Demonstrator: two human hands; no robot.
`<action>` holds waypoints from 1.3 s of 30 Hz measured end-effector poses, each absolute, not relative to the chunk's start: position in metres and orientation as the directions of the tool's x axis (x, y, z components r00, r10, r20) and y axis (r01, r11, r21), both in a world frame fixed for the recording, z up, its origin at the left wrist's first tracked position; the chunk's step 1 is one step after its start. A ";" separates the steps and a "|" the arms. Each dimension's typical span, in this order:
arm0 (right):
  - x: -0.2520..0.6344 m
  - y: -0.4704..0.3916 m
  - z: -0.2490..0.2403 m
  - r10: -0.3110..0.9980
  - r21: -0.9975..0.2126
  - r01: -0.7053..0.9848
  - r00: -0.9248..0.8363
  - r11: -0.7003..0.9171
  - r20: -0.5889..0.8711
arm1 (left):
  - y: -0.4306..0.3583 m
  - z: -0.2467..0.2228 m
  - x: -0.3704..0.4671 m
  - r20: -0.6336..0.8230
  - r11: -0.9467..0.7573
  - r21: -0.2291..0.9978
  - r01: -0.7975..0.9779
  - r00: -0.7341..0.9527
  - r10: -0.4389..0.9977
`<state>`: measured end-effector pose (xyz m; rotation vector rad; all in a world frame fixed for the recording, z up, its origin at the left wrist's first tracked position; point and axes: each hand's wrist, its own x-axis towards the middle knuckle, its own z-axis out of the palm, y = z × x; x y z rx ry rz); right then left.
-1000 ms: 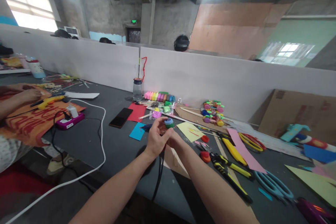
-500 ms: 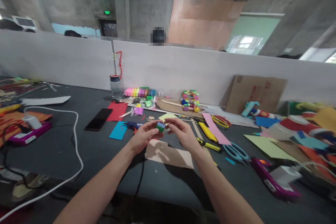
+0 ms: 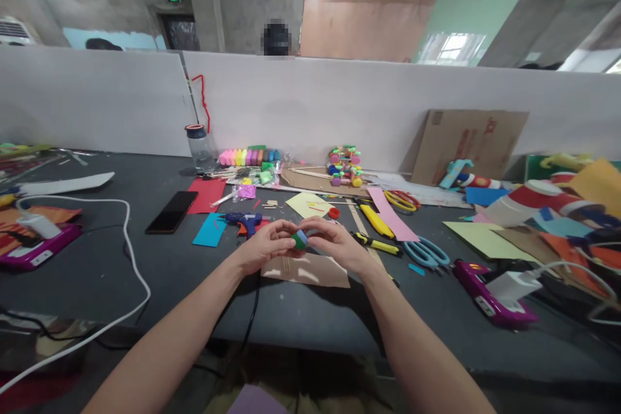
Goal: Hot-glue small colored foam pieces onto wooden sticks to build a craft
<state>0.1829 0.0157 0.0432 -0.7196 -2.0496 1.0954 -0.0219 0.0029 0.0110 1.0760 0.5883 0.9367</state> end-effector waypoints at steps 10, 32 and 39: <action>0.177 0.018 0.021 0.805 -0.875 0.152 -0.487 0.460 0.338 | 0.008 0.005 -0.022 0.080 0.037 0.956 -0.292 0.377 0.923; 0.172 0.018 0.017 0.795 -0.852 0.107 -0.435 0.512 0.423 | 0.008 0.007 -0.020 0.118 -0.033 0.967 -0.254 0.325 0.938; 0.172 0.019 0.015 0.775 -0.805 0.152 -0.418 0.574 0.473 | 0.007 0.008 -0.019 0.089 -0.009 0.966 -0.258 0.298 0.950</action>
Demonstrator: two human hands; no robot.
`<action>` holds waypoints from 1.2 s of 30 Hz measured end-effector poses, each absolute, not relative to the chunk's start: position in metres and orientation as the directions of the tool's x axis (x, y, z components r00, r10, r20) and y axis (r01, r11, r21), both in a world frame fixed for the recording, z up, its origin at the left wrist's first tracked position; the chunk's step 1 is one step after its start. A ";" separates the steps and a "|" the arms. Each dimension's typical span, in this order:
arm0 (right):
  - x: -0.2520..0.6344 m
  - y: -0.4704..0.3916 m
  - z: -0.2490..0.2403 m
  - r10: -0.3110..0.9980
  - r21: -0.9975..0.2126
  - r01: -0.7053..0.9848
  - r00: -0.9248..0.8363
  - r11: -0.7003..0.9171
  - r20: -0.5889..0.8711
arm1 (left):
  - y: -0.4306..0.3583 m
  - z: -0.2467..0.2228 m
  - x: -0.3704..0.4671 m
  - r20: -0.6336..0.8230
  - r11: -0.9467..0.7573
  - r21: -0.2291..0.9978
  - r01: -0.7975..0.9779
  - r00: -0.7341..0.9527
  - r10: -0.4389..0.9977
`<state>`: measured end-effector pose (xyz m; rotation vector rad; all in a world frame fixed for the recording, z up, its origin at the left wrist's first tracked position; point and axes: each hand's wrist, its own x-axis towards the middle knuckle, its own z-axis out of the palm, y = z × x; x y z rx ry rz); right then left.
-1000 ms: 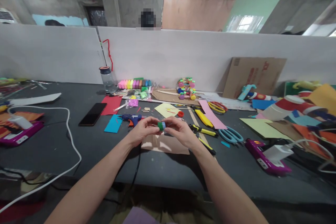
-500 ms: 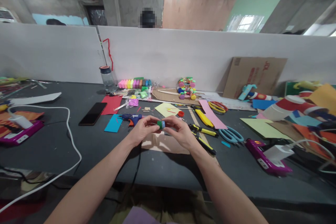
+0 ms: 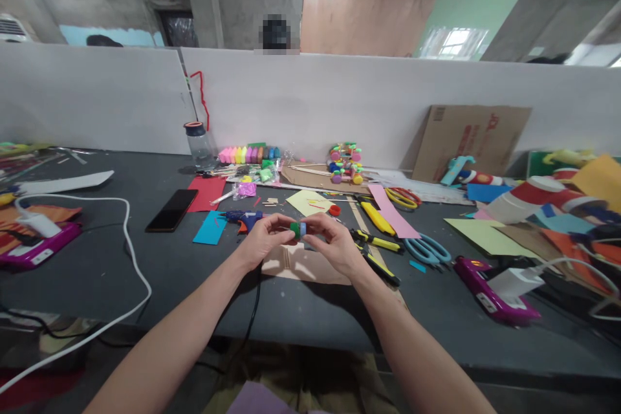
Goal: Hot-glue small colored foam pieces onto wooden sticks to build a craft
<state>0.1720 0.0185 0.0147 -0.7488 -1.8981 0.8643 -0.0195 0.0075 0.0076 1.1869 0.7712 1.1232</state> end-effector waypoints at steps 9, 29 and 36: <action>0.171 0.017 0.017 0.751 -0.745 0.231 -0.437 0.626 0.495 | 0.007 0.009 -0.020 0.089 -0.022 0.975 -0.220 0.301 0.949; 0.171 0.017 0.018 0.764 -0.762 0.227 -0.432 0.606 0.479 | 0.009 0.005 -0.020 0.119 -0.070 0.982 -0.175 0.288 0.950; 0.170 0.015 0.019 0.757 -0.737 0.246 -0.409 0.630 0.510 | 0.008 0.006 -0.018 0.126 -0.068 0.975 -0.211 0.274 0.953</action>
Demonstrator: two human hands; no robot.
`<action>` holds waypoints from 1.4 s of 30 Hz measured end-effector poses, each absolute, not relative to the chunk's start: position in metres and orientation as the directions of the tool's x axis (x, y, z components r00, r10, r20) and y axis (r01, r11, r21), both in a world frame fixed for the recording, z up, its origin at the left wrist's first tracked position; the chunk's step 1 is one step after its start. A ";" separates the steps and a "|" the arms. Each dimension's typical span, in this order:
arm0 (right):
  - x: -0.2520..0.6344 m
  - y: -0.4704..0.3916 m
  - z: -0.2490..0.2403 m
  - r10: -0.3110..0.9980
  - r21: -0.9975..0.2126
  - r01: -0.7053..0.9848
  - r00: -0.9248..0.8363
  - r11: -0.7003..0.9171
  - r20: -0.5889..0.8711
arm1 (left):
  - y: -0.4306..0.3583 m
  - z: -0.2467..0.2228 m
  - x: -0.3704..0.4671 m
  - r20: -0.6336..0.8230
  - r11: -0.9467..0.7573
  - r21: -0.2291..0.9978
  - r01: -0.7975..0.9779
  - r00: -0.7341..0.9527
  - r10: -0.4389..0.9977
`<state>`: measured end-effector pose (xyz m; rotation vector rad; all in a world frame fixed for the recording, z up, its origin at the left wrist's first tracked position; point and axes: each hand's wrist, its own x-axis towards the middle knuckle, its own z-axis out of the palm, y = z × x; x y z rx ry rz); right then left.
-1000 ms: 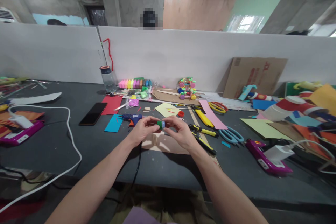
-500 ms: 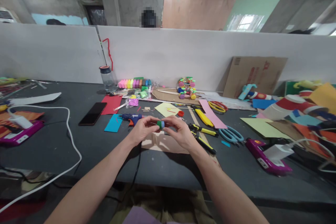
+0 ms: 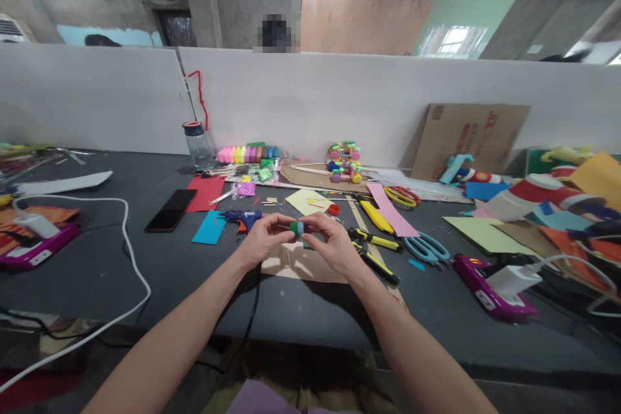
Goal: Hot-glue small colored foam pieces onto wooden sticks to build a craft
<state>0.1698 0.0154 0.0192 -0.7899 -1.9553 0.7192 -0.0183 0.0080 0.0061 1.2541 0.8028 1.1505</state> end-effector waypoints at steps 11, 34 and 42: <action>0.170 0.015 0.020 0.748 -0.723 0.258 -0.421 0.640 0.512 | 0.010 0.003 -0.020 0.126 -0.061 0.973 -0.222 0.292 0.948; 0.171 0.017 0.016 0.764 -0.762 0.218 -0.416 0.610 0.493 | 0.009 0.004 -0.019 0.124 -0.067 0.976 -0.206 0.277 0.953; 0.173 0.019 0.014 0.790 -0.790 0.212 -0.396 0.575 0.469 | 0.008 0.008 -0.017 0.088 -0.031 0.973 -0.229 0.242 0.966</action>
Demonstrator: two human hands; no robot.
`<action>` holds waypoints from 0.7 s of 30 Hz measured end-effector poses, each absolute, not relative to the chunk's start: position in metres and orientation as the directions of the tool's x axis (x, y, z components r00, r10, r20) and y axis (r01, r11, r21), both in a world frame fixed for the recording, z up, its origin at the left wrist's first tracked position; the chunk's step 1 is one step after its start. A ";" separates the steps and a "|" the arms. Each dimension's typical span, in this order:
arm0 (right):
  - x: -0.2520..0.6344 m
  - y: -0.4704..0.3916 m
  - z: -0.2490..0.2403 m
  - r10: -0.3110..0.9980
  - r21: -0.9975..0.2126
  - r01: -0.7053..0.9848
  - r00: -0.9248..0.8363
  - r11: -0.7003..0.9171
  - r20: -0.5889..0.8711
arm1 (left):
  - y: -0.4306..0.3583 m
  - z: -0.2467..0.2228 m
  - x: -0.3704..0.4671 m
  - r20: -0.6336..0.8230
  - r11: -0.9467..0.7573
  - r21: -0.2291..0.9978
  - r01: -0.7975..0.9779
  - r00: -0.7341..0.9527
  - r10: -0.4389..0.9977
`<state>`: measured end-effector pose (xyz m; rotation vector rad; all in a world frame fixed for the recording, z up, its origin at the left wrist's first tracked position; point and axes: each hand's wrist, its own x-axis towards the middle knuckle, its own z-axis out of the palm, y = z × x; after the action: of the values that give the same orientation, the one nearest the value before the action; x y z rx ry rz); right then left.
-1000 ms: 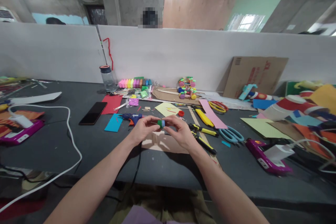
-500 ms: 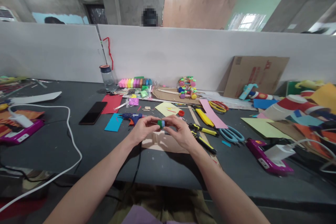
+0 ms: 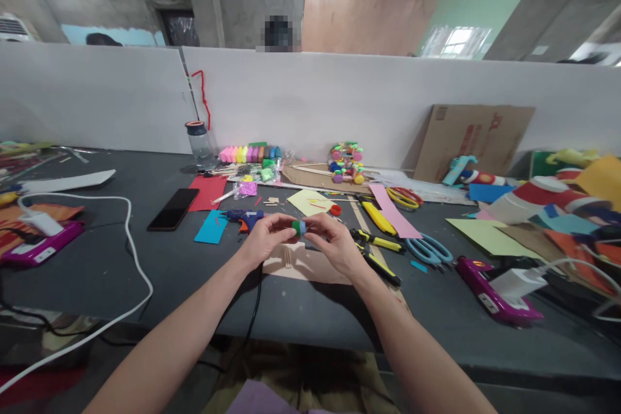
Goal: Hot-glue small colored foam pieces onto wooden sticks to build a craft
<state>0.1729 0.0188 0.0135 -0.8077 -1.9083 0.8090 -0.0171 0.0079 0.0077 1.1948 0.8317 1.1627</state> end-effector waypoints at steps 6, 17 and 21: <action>0.171 0.018 0.014 0.786 -0.769 0.237 -0.379 0.593 0.489 | 0.010 0.005 -0.018 0.085 -0.038 0.979 -0.199 0.233 0.969; 0.172 0.018 0.013 0.801 -0.787 0.250 -0.398 0.564 0.447 | 0.010 0.004 -0.017 0.044 0.033 0.961 -0.275 0.268 0.962; 0.174 0.019 0.012 0.799 -0.785 0.256 -0.407 0.564 0.442 | 0.010 0.003 -0.017 0.004 0.089 0.942 -0.324 0.277 0.961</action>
<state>0.1736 0.0193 0.0125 -0.8506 -1.9387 0.7987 -0.0172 0.0102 0.0034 1.0473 0.7832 1.1177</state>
